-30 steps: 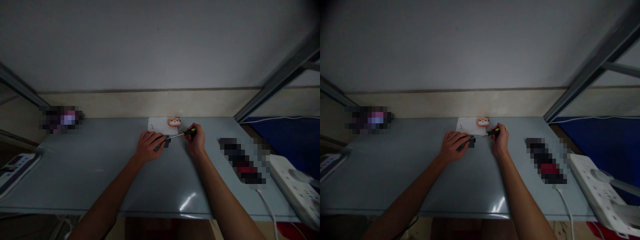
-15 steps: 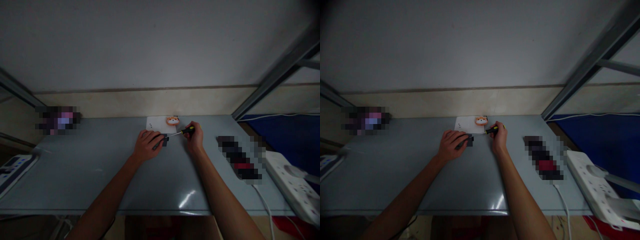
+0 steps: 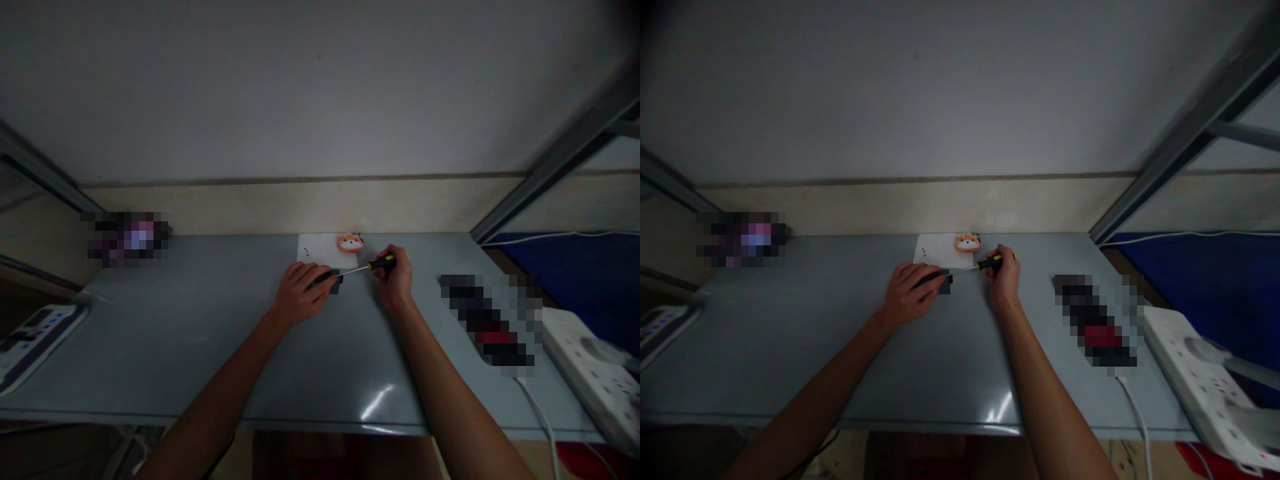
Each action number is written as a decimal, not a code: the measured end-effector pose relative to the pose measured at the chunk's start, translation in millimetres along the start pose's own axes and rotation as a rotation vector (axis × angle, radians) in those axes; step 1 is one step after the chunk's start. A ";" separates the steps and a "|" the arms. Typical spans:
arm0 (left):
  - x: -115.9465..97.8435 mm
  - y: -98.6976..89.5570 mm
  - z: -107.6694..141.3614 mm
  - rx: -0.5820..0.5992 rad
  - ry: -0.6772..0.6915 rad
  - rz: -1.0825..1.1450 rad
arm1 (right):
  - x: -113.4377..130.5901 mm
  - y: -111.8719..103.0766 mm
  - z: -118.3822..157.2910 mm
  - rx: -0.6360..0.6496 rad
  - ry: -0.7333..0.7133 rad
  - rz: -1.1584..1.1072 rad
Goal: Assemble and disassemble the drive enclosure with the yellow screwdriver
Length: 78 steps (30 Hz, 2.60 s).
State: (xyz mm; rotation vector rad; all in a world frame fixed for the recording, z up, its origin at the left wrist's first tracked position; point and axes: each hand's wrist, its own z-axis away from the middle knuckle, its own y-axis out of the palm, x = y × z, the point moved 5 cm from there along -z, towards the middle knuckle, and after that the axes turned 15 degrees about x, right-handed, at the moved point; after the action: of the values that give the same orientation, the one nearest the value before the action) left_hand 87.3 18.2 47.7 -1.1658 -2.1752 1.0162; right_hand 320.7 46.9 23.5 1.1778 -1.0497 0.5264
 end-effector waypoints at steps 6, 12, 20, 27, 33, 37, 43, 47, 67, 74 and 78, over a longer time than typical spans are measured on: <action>-1.5 2.1 -0.9 0.010 -0.005 0.018 | -2.2 -2.7 -1.1 -0.024 -0.012 -0.005; -3.4 8.5 -2.8 0.095 -0.020 0.033 | -11.6 3.0 -0.4 -0.031 0.046 0.067; -3.4 5.2 -1.4 0.140 -0.014 0.072 | -18.3 23.9 6.8 0.207 -0.053 0.347; -3.6 0.6 0.4 0.089 0.012 0.117 | -21.1 34.6 12.3 0.330 -0.156 0.502; 7.6 -5.6 3.5 -0.011 -0.131 0.168 | -25.7 41.2 19.1 0.412 -0.135 0.582; 45.7 -8.5 20.9 -0.242 -0.504 0.254 | -29.1 41.4 21.2 0.427 -0.124 0.622; 80.8 14.3 33.6 -0.158 -0.773 0.519 | -29.2 40.6 20.7 0.420 -0.125 0.583; 66.3 13.8 22.5 -0.031 -0.626 0.654 | -29.3 41.3 21.5 0.433 -0.129 0.639; 29.1 6.9 12.7 0.206 -0.284 0.651 | -8.1 20.8 7.3 0.240 -0.038 0.123; 33.7 28.3 19.6 0.249 -0.395 0.650 | -2.2 19.0 6.5 0.211 -0.033 0.042; 37.4 32.2 21.3 0.240 -0.463 0.684 | -1.8 18.6 6.2 0.241 -0.041 0.046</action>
State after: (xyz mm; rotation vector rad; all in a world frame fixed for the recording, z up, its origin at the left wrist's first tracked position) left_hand 69.0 53.3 11.4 -1.7349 -1.8966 1.9371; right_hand 302.5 47.9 31.1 1.3828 -1.0720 0.6815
